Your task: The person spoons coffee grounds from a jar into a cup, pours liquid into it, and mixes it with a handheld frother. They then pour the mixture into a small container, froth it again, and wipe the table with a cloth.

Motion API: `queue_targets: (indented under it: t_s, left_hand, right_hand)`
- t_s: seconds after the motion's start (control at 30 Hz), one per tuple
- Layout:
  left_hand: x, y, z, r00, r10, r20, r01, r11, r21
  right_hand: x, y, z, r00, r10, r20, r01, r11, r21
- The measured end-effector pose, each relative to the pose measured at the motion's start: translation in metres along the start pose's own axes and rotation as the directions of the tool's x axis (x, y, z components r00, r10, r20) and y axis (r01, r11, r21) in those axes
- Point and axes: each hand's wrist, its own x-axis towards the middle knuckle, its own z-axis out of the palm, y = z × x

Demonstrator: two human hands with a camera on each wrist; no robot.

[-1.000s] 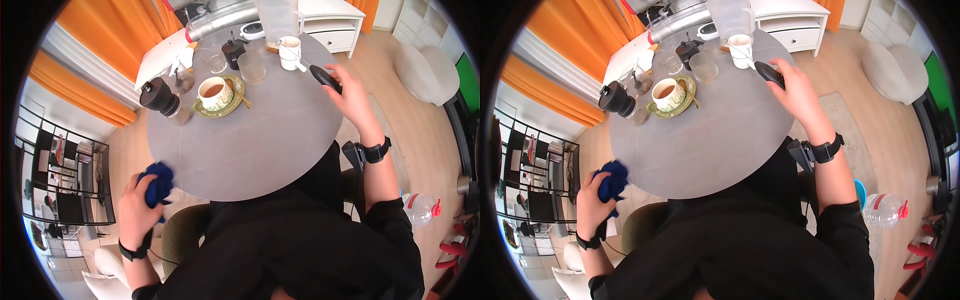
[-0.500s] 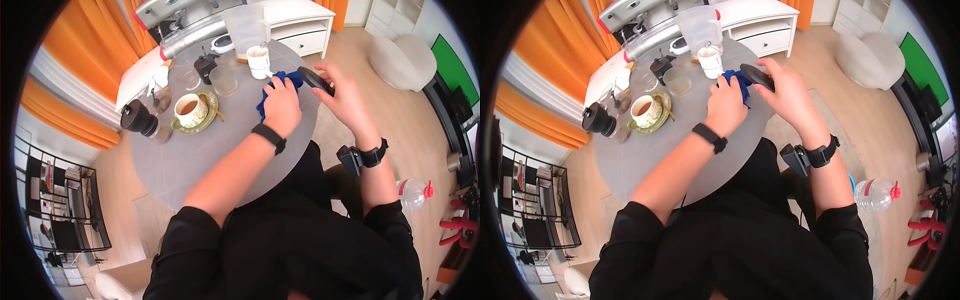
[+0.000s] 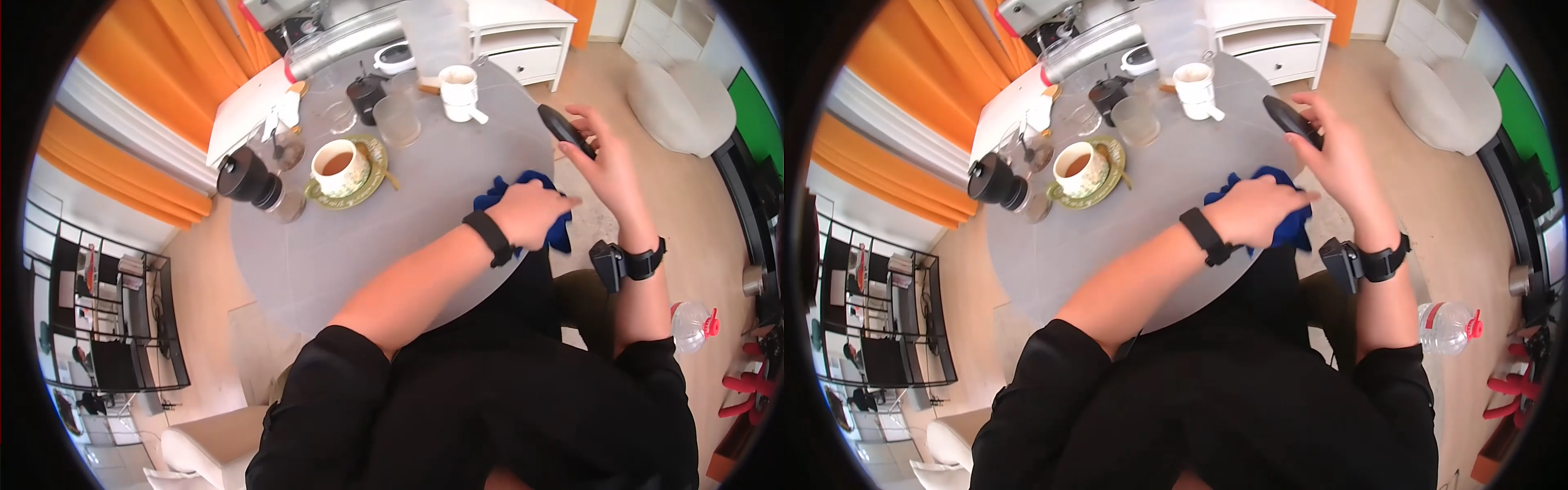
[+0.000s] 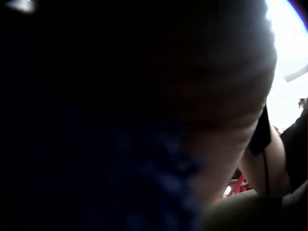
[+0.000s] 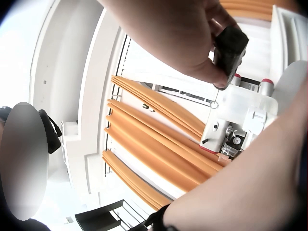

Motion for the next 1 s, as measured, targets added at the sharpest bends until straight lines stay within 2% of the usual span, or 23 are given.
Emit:
queue_targets:
  t_s: [0.03, 0.1, 0.17, 0.3, 0.4, 0.43, 0.5, 0.57, 0.63, 0.7, 0.73, 0.77, 0.83, 0.9, 0.97, 1.0]
  left_hand:
    - [-0.018, 0.005, 0.001, 0.999, 0.037, 0.028, -0.038, 0.999, 0.014]
    - [-0.058, 0.003, 0.015, 0.994, 0.084, -0.064, -0.085, 0.996, -0.005]
    - [-0.109, 0.005, 0.0, 0.999, 0.036, -0.018, -0.036, 0.999, -0.014]
    - [-0.228, 0.01, -0.03, 0.977, -0.21, 0.025, 0.211, 0.978, -0.006]
    - [-0.323, 0.014, -0.046, 0.902, -0.419, 0.105, 0.425, 0.904, -0.042]
    - [-0.355, 0.015, -0.053, 0.864, -0.488, 0.126, 0.497, 0.867, -0.047]
    - [-0.421, 0.009, -0.06, 0.773, -0.634, -0.01, 0.634, 0.773, -0.026]
    - [-0.505, -0.014, -0.059, 0.585, -0.808, -0.067, 0.81, 0.579, 0.094]
    - [-0.565, -0.023, -0.061, 0.372, -0.919, -0.133, 0.928, 0.368, 0.049]
    - [-0.525, 0.018, -0.097, 0.253, -0.943, -0.214, 0.958, 0.275, -0.076]
    - [-0.507, 0.031, -0.104, 0.252, -0.931, -0.265, 0.942, 0.299, -0.153]
    - [-0.486, 0.041, -0.104, 0.299, -0.894, -0.335, 0.911, 0.372, -0.179]
    - [-0.43, 0.055, -0.1, 0.458, -0.753, -0.473, 0.807, 0.575, -0.133]
    - [-0.371, 0.055, -0.095, 0.656, -0.629, -0.417, 0.675, 0.736, -0.048]
    - [-0.316, 0.045, -0.078, 0.802, -0.514, -0.303, 0.516, 0.853, -0.079]
    - [-0.291, 0.033, -0.06, 0.86, -0.407, -0.307, 0.432, 0.902, 0.014]
  right_hand:
    - [-0.001, -0.006, 0.001, 1.0, 0.026, 0.014, -0.026, 1.0, -0.012]
    - [-0.003, -0.008, 0.008, 1.0, -0.014, 0.022, 0.014, 1.0, -0.016]
    - [-0.007, -0.016, 0.014, 0.999, 0.015, 0.042, -0.015, 1.0, -0.006]
    - [-0.009, -0.035, 0.029, 0.995, 0.031, 0.097, -0.031, 1.0, 0.002]
    - [-0.008, -0.041, 0.042, 0.994, 0.008, 0.107, -0.006, 1.0, -0.01]
    - [-0.007, -0.044, 0.046, 0.994, 0.01, 0.111, -0.008, 1.0, -0.022]
    - [-0.007, -0.048, 0.053, 0.993, 0.007, 0.117, -0.003, 0.999, -0.032]
    - [-0.008, -0.043, 0.065, 0.991, 0.003, 0.132, 0.001, 0.999, -0.032]
    - [-0.012, -0.04, 0.076, 0.991, 0.014, 0.137, -0.011, 1.0, -0.022]
    - [-0.012, -0.042, 0.082, 0.991, 0.046, 0.122, -0.044, 0.999, -0.018]
    - [-0.013, -0.043, 0.084, 0.989, 0.062, 0.133, -0.06, 0.998, -0.024]
    - [-0.016, -0.045, 0.086, 0.986, 0.075, 0.146, -0.071, 0.997, -0.032]
    - [-0.015, -0.047, 0.085, 0.986, 0.067, 0.155, -0.062, 0.997, -0.034]
    - [-0.013, -0.053, 0.084, 0.985, 0.053, 0.164, -0.048, 0.998, -0.032]
    - [-0.016, -0.06, 0.083, 0.993, 0.05, 0.109, -0.04, 0.995, -0.09]
    - [-0.016, -0.06, 0.083, 0.993, 0.05, 0.108, -0.039, 0.995, -0.094]
